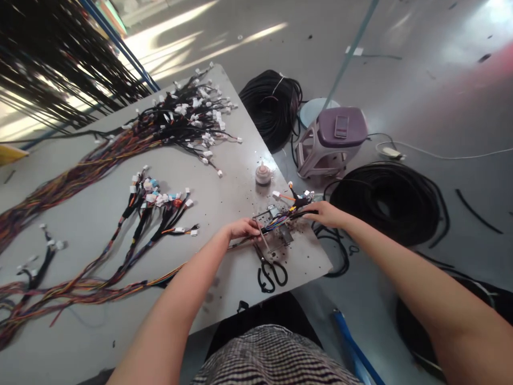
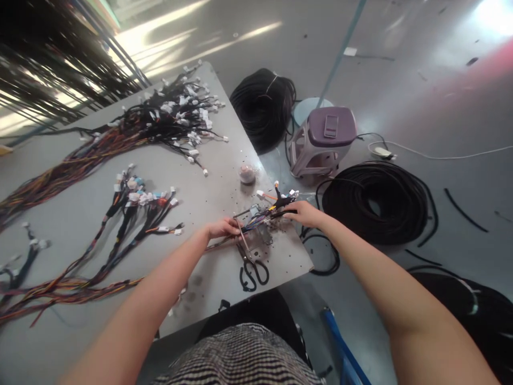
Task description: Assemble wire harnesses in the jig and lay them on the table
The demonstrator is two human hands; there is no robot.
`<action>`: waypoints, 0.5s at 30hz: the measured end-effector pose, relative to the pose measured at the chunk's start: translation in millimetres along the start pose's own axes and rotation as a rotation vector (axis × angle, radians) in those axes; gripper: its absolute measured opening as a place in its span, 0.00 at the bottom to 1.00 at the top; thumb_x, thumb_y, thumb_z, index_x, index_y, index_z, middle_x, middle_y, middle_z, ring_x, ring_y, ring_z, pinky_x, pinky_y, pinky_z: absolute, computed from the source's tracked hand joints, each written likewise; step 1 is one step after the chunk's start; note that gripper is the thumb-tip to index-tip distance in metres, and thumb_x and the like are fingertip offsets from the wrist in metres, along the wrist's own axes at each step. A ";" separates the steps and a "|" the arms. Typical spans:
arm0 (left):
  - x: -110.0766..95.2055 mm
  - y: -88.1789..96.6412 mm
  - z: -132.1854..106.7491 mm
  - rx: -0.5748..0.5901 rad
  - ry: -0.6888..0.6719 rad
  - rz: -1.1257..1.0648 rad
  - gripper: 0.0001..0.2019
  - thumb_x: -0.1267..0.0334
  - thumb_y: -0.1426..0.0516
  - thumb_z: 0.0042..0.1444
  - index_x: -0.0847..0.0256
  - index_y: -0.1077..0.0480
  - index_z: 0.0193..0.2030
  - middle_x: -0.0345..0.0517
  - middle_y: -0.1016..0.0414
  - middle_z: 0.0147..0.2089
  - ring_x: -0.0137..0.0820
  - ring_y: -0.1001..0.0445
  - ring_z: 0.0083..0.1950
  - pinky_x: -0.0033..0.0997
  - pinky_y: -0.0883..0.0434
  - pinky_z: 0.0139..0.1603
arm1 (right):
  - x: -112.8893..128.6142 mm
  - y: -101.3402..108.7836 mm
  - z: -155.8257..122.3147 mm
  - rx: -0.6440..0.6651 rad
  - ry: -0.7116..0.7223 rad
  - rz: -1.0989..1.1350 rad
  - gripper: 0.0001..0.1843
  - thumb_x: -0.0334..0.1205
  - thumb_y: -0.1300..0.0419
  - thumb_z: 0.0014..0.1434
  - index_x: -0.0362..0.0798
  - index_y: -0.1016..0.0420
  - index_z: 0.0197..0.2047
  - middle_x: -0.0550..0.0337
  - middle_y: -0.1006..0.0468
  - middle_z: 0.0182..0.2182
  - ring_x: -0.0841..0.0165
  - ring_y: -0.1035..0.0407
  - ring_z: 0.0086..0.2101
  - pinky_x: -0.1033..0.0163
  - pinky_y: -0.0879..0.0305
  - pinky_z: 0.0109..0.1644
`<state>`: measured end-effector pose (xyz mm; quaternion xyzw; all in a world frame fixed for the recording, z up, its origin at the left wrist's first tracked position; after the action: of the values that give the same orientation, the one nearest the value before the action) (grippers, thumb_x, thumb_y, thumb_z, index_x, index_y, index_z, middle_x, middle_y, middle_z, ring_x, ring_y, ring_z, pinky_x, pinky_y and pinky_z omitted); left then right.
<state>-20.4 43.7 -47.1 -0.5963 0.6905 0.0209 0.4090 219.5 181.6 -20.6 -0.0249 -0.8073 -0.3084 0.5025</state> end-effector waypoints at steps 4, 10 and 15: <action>3.4 -1.6 4.9 0.080 -0.015 -0.075 0.25 0.66 0.32 0.42 0.71 0.25 0.50 0.51 0.21 0.33 0.31 0.25 0.32 0.24 0.36 0.28 | 35.2 -40.4 31.2 0.168 0.116 -0.006 0.18 0.43 0.41 0.56 0.44 0.19 0.46 0.53 0.20 0.45 0.59 0.27 0.47 0.58 0.33 0.56; 6.9 -7.5 6.9 0.086 -0.009 -0.130 0.24 0.67 0.32 0.40 0.68 0.24 0.48 0.55 0.21 0.46 0.40 0.22 0.46 0.29 0.28 0.37 | 63.6 -67.2 39.9 0.271 -0.062 -0.529 0.11 0.34 0.41 0.55 0.41 0.18 0.37 0.47 0.19 0.35 0.58 0.25 0.37 0.64 0.34 0.40; 6.4 -2.8 0.2 -0.059 -0.036 -0.023 0.22 0.68 0.33 0.41 0.67 0.22 0.47 0.47 0.19 0.40 0.33 0.23 0.40 0.31 0.28 0.44 | 55.2 -52.7 28.9 0.155 -0.113 -0.751 0.15 0.42 0.42 0.60 0.43 0.20 0.44 0.47 0.20 0.40 0.57 0.26 0.42 0.62 0.36 0.40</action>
<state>-17.6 37.8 -49.7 -0.6155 0.6751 0.0470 0.4040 150.7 139.3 -8.7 0.2933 -0.8075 -0.4072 0.3099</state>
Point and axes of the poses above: each hand's wrist, its own z-axis towards the middle knuckle, its own y-axis out of the back of the hand, x = y × z, the point moved 6 cm from there along z, towards the middle knuckle
